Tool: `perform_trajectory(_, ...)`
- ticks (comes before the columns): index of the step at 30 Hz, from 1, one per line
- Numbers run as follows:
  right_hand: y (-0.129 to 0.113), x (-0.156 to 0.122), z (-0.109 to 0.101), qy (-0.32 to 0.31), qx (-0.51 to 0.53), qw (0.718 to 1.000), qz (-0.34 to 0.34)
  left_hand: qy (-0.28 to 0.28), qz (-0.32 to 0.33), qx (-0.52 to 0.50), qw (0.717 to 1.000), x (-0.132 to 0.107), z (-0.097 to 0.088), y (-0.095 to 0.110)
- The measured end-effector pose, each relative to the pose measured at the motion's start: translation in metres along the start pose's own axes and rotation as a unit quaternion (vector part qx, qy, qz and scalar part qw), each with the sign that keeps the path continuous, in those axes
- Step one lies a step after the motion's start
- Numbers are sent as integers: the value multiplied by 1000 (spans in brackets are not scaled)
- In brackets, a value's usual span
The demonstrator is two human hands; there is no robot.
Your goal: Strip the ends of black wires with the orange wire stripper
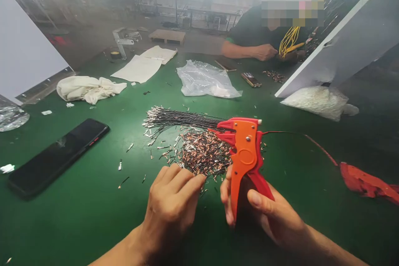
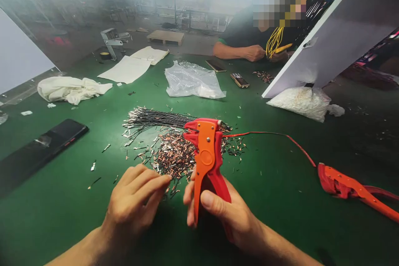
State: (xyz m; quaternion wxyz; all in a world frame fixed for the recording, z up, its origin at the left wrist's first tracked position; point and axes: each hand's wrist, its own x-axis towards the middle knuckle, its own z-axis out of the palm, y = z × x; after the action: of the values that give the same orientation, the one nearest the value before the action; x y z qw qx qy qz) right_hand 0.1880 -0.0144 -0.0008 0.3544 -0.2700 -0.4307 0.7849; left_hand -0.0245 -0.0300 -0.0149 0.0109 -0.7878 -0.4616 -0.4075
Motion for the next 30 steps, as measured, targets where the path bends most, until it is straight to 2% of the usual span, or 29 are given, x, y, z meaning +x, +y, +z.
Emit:
perform_trajectory(3, -4, 1, -3, 4, -53, 999, -8, 10, 32, 16, 999, 1, 1, 6)
perform_trajectory(7, -2, 2, -2, -33, 28, 998, 45, 15, 22, 24, 999, 0, 2, 11)
perform_trajectory(9, 0, 2, 0, -33, 50, 997, 54, 16, 18, 26, 999, 0, 2, 12)
perform_trajectory(22, 4, 1, 0, -57, 73, 990, 104, 6, 19, 12, 1000, -4, 0, 10)
perform_trajectory(27, -1, 1, -5, -48, 66, 994, 70, -5, 18, 18, 1000, -1, -6, 2)
perform_trajectory(30, -1, 2, -9, -62, 74, 994, 52, 53, 18, 25, 998, 3, -16, -5)
